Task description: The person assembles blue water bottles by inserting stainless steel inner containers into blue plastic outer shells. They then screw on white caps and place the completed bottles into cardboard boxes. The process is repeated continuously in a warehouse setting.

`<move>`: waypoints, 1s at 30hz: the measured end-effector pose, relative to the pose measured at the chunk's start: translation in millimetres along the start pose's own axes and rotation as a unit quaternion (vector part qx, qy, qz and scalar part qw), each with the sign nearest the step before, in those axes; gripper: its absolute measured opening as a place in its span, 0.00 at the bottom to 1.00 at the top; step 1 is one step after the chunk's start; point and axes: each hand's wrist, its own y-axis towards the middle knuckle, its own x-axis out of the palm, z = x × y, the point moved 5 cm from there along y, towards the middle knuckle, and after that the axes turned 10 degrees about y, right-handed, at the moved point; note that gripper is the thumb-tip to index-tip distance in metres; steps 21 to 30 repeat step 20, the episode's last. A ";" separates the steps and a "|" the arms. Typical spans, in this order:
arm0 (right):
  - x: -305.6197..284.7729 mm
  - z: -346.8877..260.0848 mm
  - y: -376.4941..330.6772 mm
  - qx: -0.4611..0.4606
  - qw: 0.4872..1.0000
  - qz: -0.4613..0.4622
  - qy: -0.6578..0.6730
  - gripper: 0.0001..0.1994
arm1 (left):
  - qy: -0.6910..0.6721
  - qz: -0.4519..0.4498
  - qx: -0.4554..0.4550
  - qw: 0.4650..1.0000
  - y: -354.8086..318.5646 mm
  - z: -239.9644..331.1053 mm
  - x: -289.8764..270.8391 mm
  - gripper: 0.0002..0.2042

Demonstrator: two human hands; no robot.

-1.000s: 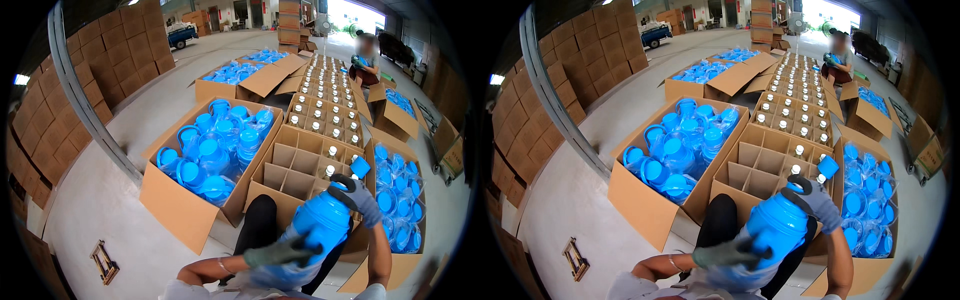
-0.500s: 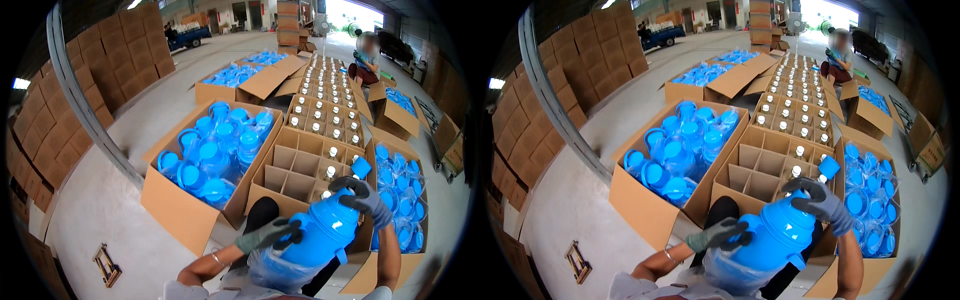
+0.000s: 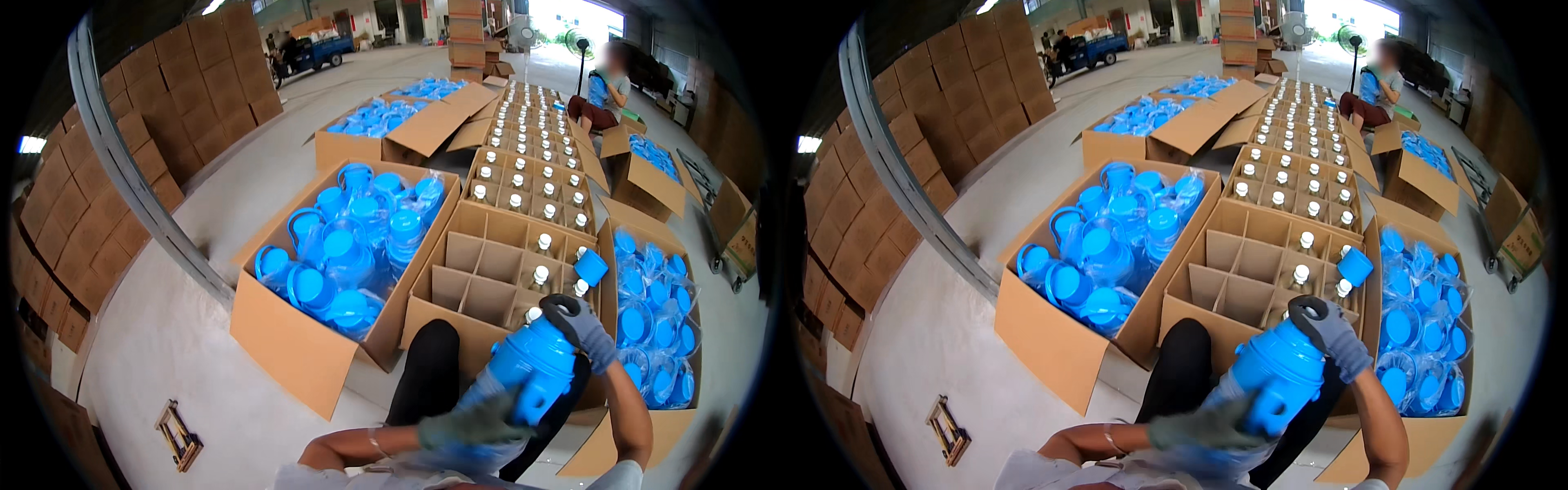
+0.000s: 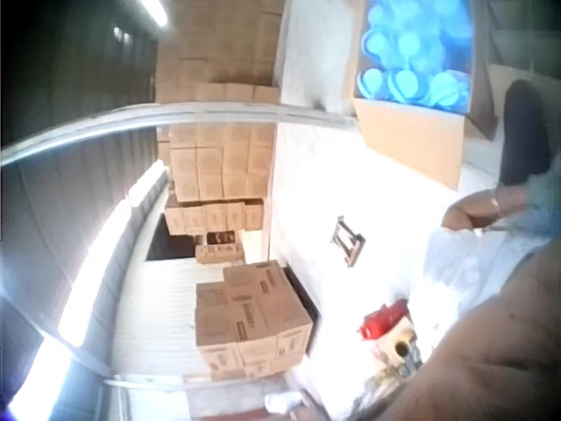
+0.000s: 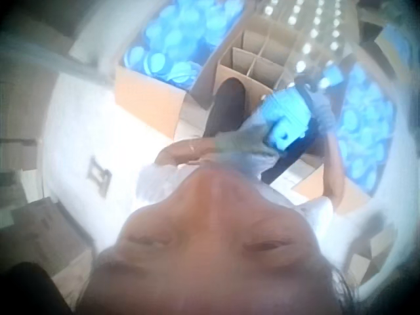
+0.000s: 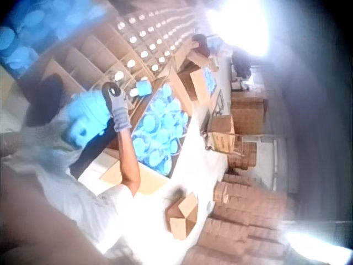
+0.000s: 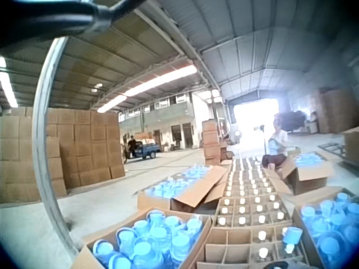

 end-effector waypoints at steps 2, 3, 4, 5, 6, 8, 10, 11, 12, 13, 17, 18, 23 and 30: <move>-2.5 2.4 6.7 0.030 0.997 -0.003 -0.066 0.23 | 0.070 0.088 0.071 0.991 -1.7 17.0 10.1 0.40; -13.0 -6.7 0.9 0.015 0.995 -0.009 -0.099 0.23 | -0.049 0.018 0.031 0.998 -4.0 -2.6 -2.9 0.36; -13.9 -48.7 -2.0 -0.003 0.992 -0.021 -0.122 0.23 | -0.159 -0.035 -0.030 0.986 -8.0 -13.5 -28.9 0.32; -5.8 -78.4 5.8 -0.036 0.990 -0.047 -0.130 0.22 | -0.202 0.008 -0.029 0.979 -20.5 -33.8 -42.5 0.27; -9.7 -88.4 5.3 -0.189 0.978 -0.071 -0.055 0.23 | -0.255 0.020 0.001 0.967 -15.5 -58.2 -48.8 0.23; -8.9 -70.0 3.5 -0.131 0.984 -0.085 0.082 0.23 | -0.363 0.032 -0.023 0.931 -11.4 -71.3 -61.1 0.19; -8.0 -43.0 0.2 0.003 0.989 -0.059 0.134 0.23 | -0.261 -0.065 -0.149 0.952 -6.2 -35.6 -51.6 0.21; -3.0 -21.4 3.3 -0.008 0.995 -0.071 0.069 0.23 | -0.068 0.026 -0.028 0.997 1.6 -16.8 -18.7 0.21; -0.5 6.0 7.7 -0.018 0.996 -0.082 0.003 0.22 | 0.052 0.096 0.046 0.993 1.6 -5.4 4.1 0.21; -3.8 20.2 8.4 -0.025 0.993 -0.093 -0.071 0.22 | 0.086 0.115 0.077 0.987 2.6 -3.1 9.8 0.21; -5.6 -85.6 4.1 -0.111 0.988 -0.102 -0.009 0.23 | -0.175 -0.008 -0.010 0.984 -15.0 -55.6 -64.1 0.22; -2.4 -99.4 3.2 -0.149 0.980 -0.133 0.028 0.24 | -0.108 0.067 0.042 0.991 -18.0 -79.0 -71.8 0.22; 4.8 -75.8 2.8 -0.043 0.981 -0.154 0.108 0.27 | 0.025 0.136 0.113 0.984 -15.8 -87.0 -82.4 0.22; 4.8 -75.8 2.8 -0.043 0.981 -0.154 0.108 0.27 | 0.025 0.136 0.113 0.984 -15.8 -87.0 -82.4 0.22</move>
